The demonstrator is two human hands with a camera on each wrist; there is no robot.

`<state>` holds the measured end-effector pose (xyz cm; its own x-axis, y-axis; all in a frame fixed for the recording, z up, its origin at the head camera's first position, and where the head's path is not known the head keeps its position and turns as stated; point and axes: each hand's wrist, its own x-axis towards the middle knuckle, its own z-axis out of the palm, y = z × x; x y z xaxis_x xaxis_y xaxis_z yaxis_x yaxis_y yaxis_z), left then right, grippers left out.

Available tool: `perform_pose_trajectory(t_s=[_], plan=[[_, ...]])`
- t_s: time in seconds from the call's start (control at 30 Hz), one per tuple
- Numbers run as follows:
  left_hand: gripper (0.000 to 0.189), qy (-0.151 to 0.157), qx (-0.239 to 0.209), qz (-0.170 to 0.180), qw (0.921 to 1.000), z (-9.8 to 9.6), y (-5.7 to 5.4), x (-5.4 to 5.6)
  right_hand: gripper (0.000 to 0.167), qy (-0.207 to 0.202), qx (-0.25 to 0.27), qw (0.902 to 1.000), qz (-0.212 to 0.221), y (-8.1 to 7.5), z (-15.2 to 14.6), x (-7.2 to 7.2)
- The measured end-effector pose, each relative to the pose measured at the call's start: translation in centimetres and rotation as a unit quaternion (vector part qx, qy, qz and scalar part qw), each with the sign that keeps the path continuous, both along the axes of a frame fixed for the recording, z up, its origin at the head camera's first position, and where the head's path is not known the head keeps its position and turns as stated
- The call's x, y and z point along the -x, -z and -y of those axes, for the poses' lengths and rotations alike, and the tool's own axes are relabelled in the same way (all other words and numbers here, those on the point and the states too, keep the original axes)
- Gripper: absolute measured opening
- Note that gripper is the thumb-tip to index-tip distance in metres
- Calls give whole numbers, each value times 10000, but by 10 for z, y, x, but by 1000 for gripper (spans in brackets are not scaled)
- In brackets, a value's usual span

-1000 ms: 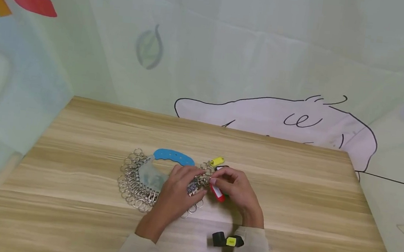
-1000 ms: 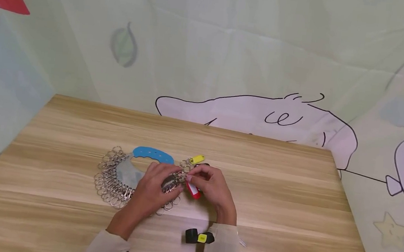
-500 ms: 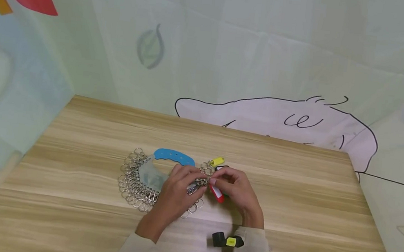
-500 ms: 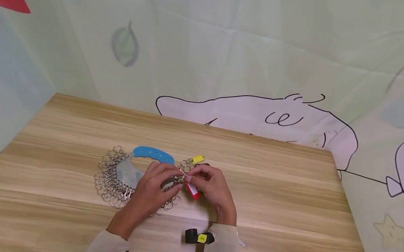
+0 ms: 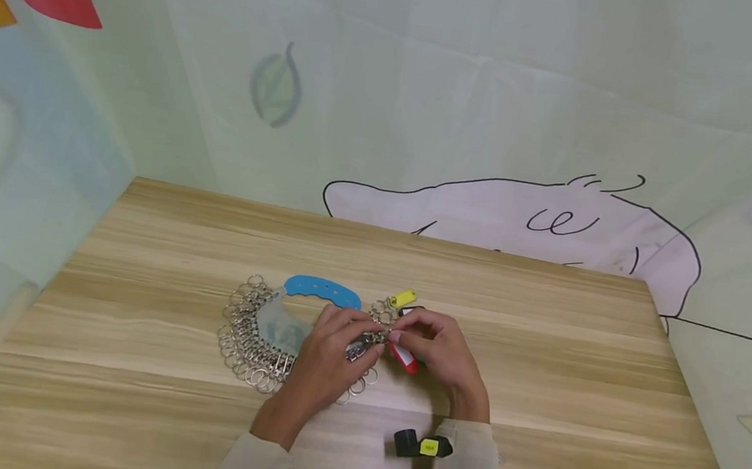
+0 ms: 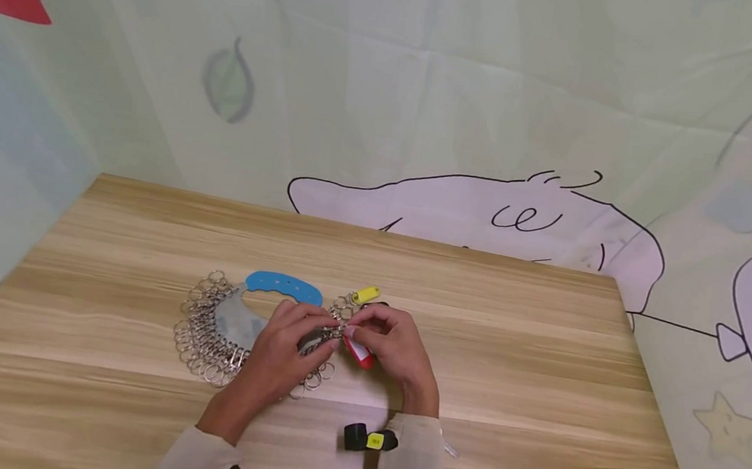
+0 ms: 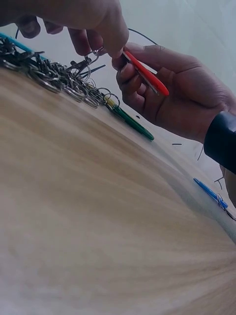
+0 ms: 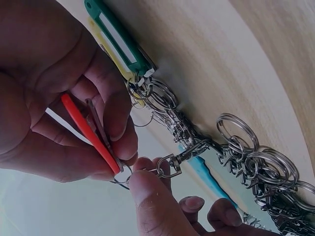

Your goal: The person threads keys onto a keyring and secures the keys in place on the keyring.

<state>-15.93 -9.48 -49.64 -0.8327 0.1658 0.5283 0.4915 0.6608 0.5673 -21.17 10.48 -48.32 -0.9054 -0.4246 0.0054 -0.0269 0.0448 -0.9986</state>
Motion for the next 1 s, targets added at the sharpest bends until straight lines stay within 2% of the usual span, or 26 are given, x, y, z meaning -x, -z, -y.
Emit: perform_pose_trajectory(t_s=[1.0], plan=[[21,-95,62,202,9997,0,-1,0,7,-21,-67,10000,44,0,-1,-2]])
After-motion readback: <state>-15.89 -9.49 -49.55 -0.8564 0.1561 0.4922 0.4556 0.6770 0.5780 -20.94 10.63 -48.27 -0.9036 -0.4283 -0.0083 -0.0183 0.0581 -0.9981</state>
